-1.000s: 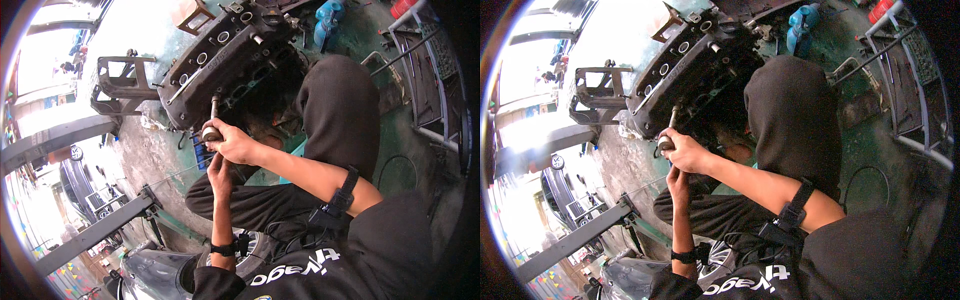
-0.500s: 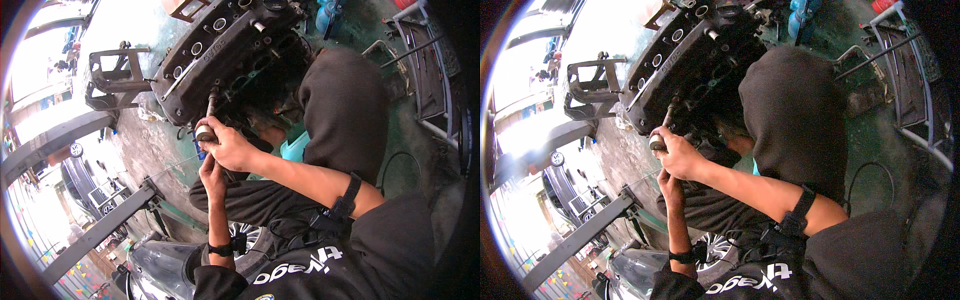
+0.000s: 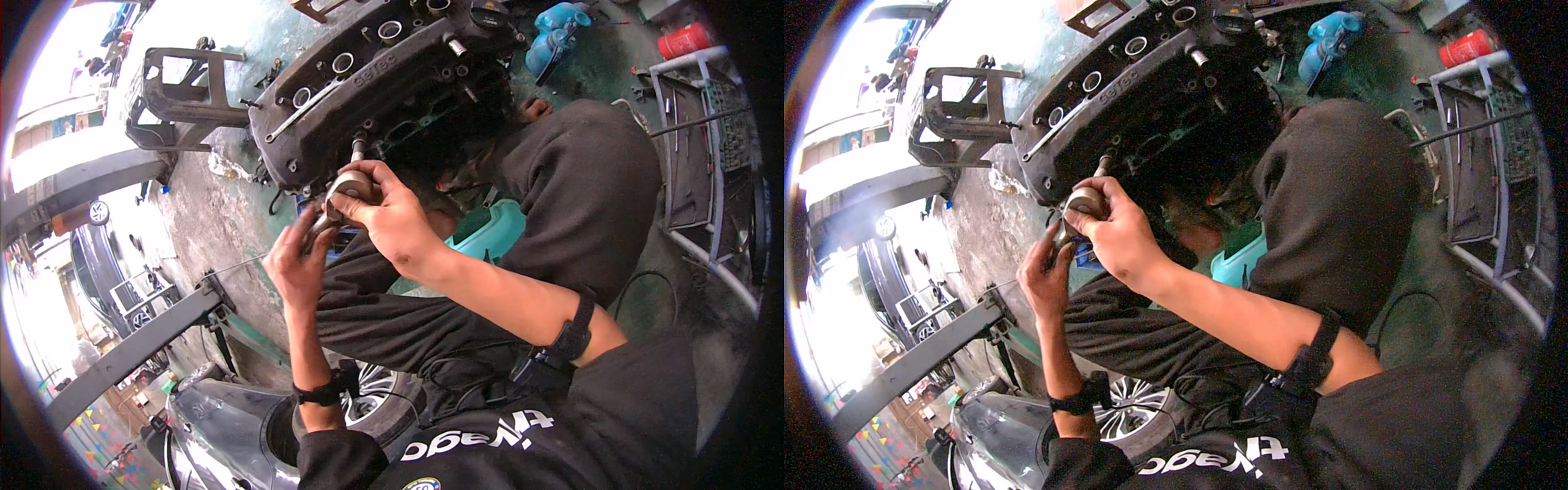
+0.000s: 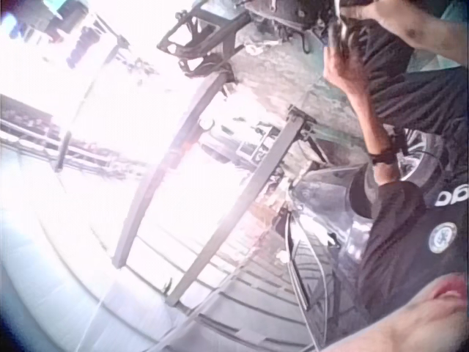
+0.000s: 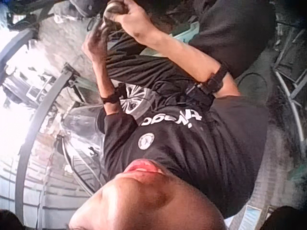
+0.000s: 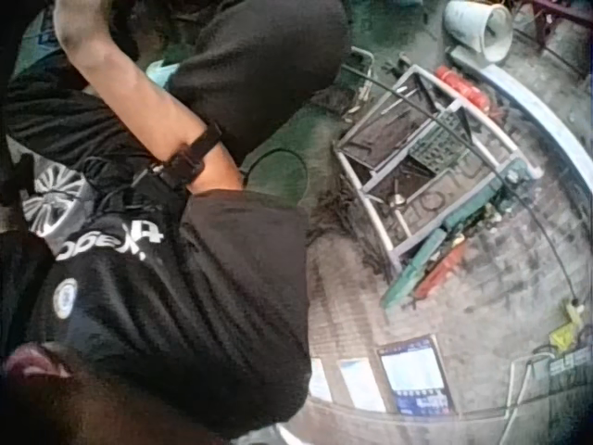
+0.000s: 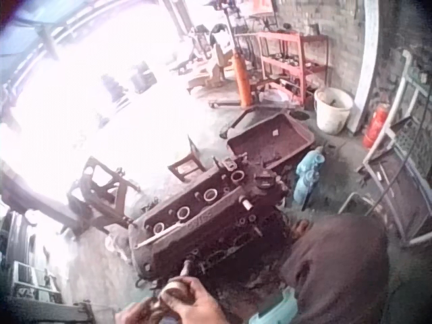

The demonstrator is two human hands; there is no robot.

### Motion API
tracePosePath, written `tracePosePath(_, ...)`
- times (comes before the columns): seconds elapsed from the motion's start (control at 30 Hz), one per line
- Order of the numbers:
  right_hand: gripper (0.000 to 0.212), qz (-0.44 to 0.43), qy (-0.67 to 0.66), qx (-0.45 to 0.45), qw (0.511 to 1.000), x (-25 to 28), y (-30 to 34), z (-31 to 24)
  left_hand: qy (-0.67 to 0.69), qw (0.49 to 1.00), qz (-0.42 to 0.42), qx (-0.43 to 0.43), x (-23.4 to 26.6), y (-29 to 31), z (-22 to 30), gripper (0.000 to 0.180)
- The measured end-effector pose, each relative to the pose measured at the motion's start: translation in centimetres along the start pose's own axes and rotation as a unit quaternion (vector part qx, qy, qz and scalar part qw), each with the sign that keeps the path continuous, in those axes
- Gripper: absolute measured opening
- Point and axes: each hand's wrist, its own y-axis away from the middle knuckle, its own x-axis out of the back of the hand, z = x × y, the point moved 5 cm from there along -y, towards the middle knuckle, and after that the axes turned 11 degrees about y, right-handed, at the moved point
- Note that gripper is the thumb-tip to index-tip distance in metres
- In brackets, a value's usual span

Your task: The person uses a ratchet and socket to tighten bolts on a car engine block. They adjust the tool and reposition their hands to reach different bolt locations on the engine.

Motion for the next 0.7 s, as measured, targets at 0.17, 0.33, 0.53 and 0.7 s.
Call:
tracePosePath(0.17, 0.028, 0.039, 0.157, 0.015, 0.987, -1.6, -1.1, -0.8, 0.06, 0.99, -0.007, 0.13, 0.1, 1.5, -3.8, 0.023)
tracePosePath(0.33, 0.036, -0.019, 0.342, 0.069, 0.937, -2.6, -1.0, -1.2, 0.406, 0.849, -0.086, 0.327, -8.7, 7.3, -2.1, 0.024)
tracePosePath(0.53, 0.033, -0.05, 0.388, 0.092, 0.916, -0.3, -0.2, -1.8, 0.492, 0.804, -0.128, 0.308, -15.5, 9.2, 2.8, 0.029)
tracePosePath(0.7, 0.027, -0.007, 0.246, 0.088, 0.965, 1.1, -1.2, -3.1, 0.228, 0.945, -0.073, 0.222, -6.3, 4.6, 0.7, 0.029)
